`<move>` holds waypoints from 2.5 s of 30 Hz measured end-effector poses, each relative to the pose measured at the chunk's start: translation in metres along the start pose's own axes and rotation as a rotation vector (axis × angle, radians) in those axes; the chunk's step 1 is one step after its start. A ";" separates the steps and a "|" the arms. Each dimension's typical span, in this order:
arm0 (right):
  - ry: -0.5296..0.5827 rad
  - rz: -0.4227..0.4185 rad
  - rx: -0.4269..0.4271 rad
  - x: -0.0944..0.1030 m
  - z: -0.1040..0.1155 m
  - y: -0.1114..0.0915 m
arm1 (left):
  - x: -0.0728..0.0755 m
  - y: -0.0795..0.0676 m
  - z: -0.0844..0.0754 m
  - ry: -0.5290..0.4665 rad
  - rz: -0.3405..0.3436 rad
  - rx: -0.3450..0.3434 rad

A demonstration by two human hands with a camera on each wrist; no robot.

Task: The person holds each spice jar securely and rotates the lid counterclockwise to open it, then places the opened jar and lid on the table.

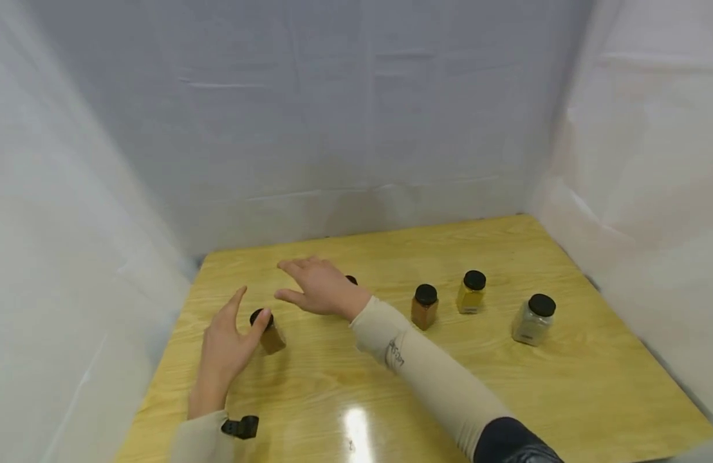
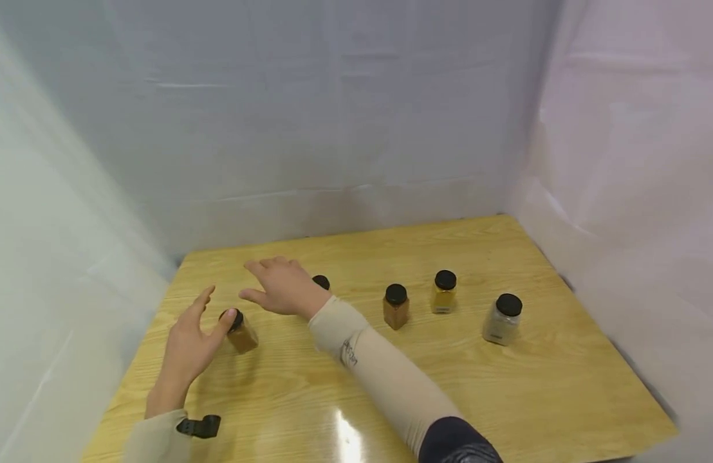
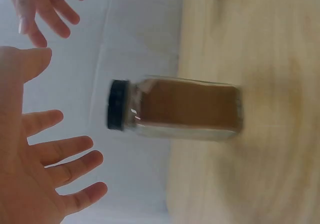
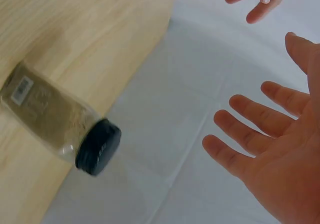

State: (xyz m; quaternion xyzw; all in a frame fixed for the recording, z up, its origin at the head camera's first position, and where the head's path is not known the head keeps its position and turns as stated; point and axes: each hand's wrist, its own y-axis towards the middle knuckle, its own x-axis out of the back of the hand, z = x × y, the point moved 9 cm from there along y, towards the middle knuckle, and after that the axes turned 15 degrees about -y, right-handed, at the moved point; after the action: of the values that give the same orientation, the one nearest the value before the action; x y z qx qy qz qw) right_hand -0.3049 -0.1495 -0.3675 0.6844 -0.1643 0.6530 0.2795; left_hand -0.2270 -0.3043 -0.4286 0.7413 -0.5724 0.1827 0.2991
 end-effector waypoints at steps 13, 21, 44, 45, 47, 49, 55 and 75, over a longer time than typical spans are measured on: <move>0.048 0.057 -0.006 -0.033 0.012 0.008 | -0.015 -0.018 0.037 -0.045 0.050 0.153; 0.055 0.086 0.016 -0.047 0.026 0.013 | -0.021 -0.024 0.044 -0.059 0.043 0.138; -0.016 0.144 0.073 -0.071 0.053 0.027 | -0.035 -0.025 0.063 -0.134 -0.013 0.148; -0.022 0.139 0.076 -0.071 0.054 0.027 | -0.036 -0.026 0.064 -0.135 -0.012 0.153; -0.034 0.124 0.082 -0.071 0.055 0.028 | -0.037 -0.026 0.064 -0.129 -0.022 0.147; -0.050 0.107 0.092 -0.070 0.056 0.028 | -0.038 -0.026 0.062 -0.119 -0.033 0.135; -0.077 0.065 0.122 -0.069 0.059 0.035 | -0.038 -0.019 0.062 -0.096 -0.074 0.110; -0.150 0.030 0.052 -0.074 0.058 0.035 | -0.043 -0.021 0.060 -0.048 -0.257 0.042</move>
State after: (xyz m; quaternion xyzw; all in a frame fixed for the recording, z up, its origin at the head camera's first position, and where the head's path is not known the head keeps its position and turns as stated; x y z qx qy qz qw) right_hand -0.2859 -0.2217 -0.4346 0.7359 -0.1777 0.6081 0.2388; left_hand -0.2229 -0.3087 -0.5051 0.8186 -0.4760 0.1369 0.2908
